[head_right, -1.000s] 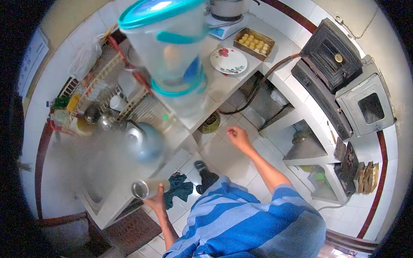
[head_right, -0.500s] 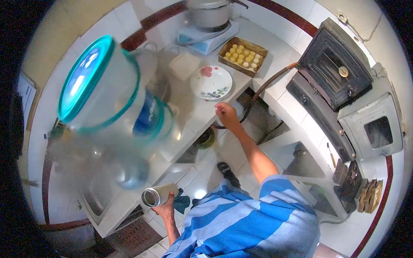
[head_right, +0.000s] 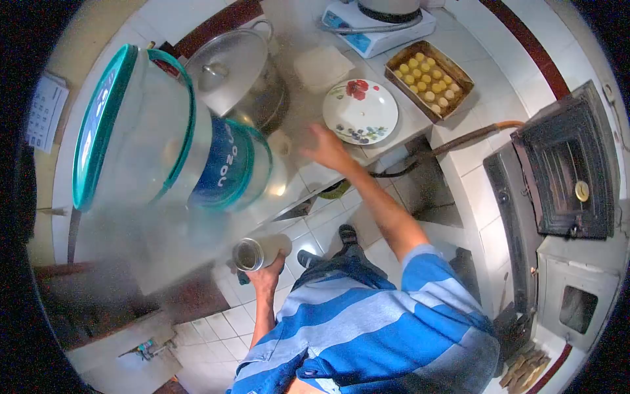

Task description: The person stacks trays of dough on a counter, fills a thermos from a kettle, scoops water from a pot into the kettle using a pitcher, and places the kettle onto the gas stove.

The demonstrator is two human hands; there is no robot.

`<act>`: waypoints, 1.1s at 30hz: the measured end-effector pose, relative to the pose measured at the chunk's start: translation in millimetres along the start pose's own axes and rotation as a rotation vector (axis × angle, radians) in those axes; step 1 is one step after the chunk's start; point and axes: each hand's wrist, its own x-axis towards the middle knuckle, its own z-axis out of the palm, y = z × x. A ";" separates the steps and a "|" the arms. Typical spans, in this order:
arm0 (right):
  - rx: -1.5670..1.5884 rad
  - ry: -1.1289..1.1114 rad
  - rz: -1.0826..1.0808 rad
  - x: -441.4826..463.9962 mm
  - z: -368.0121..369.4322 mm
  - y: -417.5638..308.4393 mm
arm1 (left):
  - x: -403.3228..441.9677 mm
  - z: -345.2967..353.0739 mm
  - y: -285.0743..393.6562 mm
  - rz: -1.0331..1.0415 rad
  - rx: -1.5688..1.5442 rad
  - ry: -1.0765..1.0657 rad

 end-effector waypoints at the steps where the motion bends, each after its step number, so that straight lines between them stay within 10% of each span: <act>1: 0.013 0.016 0.038 6.9 24.4 8.1 | 0.5 4.6 -1.4 0.045 0.047 0.003; 11: 0.154 0.041 0.266 22.1 105.2 39.3 | -2.2 22.3 3.6 -0.029 -0.034 0.013; 13: 0.487 -0.041 0.551 20.6 99.0 40.2 | -0.6 23.9 6.9 -0.025 -0.026 0.009; 23: 0.815 -0.086 0.491 -44.0 -32.3 -4.3 | 30.8 49.7 23.0 0.084 -0.085 -0.147; 33: 0.221 -0.362 0.282 -72.9 -148.9 -137.8 | 45.4 86.5 51.8 0.445 0.039 -0.204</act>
